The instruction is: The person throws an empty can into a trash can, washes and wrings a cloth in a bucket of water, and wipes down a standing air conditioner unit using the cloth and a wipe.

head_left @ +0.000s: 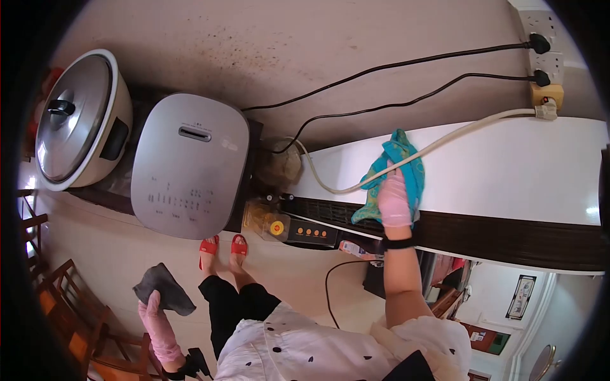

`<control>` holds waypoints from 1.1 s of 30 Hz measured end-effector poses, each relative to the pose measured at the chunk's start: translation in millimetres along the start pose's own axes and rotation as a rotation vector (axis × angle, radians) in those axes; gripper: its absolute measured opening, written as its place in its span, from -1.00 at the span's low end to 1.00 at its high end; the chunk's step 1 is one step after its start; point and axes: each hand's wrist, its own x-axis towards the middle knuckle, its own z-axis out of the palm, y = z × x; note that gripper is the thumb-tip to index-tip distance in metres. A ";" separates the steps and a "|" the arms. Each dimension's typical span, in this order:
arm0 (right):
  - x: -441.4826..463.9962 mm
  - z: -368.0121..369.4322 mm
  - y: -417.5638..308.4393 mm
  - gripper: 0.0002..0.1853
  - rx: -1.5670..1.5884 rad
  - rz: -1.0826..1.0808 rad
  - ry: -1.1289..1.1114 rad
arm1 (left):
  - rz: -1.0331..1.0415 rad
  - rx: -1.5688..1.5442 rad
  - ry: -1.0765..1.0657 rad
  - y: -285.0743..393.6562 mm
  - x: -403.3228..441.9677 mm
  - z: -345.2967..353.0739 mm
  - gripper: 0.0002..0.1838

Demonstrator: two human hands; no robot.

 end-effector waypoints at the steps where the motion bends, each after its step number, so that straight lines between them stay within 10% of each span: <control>1: 10.0 14.3 6.0 -0.47 0.324 0.057 0.032 | -0.013 -0.003 -0.028 5.5 -1.6 11.5 -0.71; 4: 24.6 106.8 50.1 -0.50 0.640 0.229 -0.023 | -0.114 0.015 -0.089 -4.5 -2.9 22.8 -0.72; 9: -16.5 174.9 83.0 -0.62 -0.089 0.434 -0.096 | -0.304 0.062 -0.156 -17.1 -5.7 38.4 -0.73; 12: -71.1 126.0 64.3 -0.72 -0.012 0.371 -0.143 | -0.326 0.197 -0.291 -10.6 -2.8 50.7 -0.74; 14: -95.7 75.9 39.9 -0.80 0.941 0.592 -0.080 | -0.307 0.217 -0.340 -0.7 -3.0 66.7 -0.75; 17: -105.0 -38.7 -43.4 -0.79 0.936 0.566 -0.131 | -0.261 0.281 -0.577 22.3 -1.2 100.2 -0.69; 22: -119.8 -146.2 -89.1 -0.69 0.689 0.018 0.427 | -0.012 0.478 -0.755 48.8 9.5 146.4 -0.67; 24: -145.2 -169.2 -82.2 -0.57 -0.945 -0.336 0.463 | 0.065 0.451 -0.769 55.6 14.7 159.0 -0.66; 29: -213.7 -133.2 -78.9 -0.64 0.238 0.299 0.258 | 0.262 0.954 -0.722 91.5 35.6 165.6 -0.64; 33: -273.3 -79.2 -51.5 -0.63 -0.075 0.396 0.114 | 0.245 1.255 -0.731 109.2 72.6 167.5 -0.56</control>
